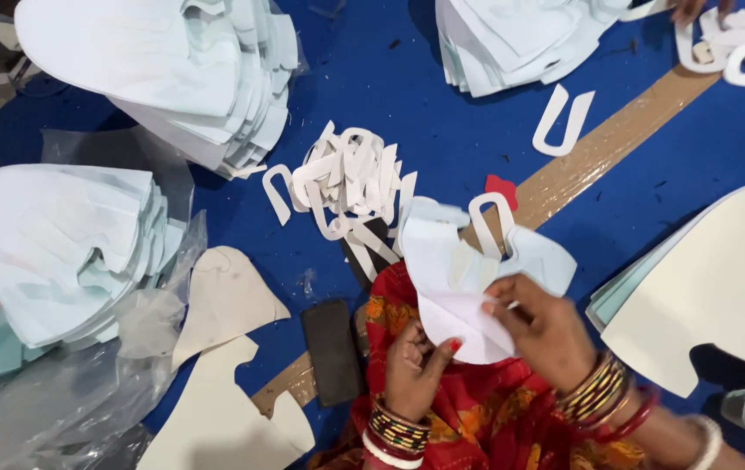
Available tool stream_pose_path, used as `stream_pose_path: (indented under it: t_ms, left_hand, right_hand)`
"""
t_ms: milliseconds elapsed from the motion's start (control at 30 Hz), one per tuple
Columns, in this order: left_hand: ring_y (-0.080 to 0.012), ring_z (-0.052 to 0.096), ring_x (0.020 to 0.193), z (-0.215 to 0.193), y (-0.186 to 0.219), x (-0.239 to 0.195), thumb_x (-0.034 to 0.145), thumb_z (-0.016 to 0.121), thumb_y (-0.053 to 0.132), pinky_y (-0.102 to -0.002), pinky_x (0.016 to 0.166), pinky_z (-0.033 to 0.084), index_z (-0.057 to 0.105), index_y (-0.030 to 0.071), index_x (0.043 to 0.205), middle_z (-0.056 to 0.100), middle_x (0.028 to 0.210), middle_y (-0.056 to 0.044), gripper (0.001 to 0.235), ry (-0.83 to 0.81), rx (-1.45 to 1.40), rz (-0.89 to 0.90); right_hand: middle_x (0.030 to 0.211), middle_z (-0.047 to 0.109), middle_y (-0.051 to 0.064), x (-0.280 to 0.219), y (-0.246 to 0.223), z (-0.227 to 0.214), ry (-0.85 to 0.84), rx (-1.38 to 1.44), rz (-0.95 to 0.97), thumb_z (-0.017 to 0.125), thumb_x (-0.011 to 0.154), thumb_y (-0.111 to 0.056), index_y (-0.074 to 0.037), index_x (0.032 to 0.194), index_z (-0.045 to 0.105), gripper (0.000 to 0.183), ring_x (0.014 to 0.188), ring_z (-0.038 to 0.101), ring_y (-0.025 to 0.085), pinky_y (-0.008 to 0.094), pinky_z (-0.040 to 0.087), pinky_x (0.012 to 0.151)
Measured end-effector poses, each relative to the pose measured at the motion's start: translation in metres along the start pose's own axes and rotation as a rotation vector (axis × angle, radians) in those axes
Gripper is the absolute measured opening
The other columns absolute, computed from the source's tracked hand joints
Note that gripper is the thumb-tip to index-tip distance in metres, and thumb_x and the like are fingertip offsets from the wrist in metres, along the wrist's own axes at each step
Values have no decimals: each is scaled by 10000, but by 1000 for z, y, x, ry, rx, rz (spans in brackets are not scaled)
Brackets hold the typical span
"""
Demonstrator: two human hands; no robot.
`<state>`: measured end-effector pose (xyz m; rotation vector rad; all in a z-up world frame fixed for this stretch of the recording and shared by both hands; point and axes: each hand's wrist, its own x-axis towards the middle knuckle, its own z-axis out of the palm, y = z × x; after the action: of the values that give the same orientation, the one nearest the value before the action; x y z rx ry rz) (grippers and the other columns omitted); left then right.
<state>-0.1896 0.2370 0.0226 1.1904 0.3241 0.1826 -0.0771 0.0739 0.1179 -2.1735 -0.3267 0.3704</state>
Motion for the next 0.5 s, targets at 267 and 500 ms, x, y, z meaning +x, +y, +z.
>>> stream_pose_path:
  t_ms: [267,500]
  left_hand:
    - [-181,691,1110,-34,51,11,913,704,-24,-328,986,540,569,-69,1309,718,1216,-134,421,-128,-16,-4]
    - [-244,713,1130,-116,-39,21,902,731,-46,-370,1004,558,597,-106,1303,738,1215,-180,427,-85,28,37]
  right_hand:
    - [912,770,60,125,-37,-110,23,5,-109,733,931,-158,-12,1043,702,186,878,699,115,279,552,748]
    - [1073,780,114,247,-51,-195,190,-355,-152,753,917,-106,-34,1124,721,221,978,733,194,343,560,845]
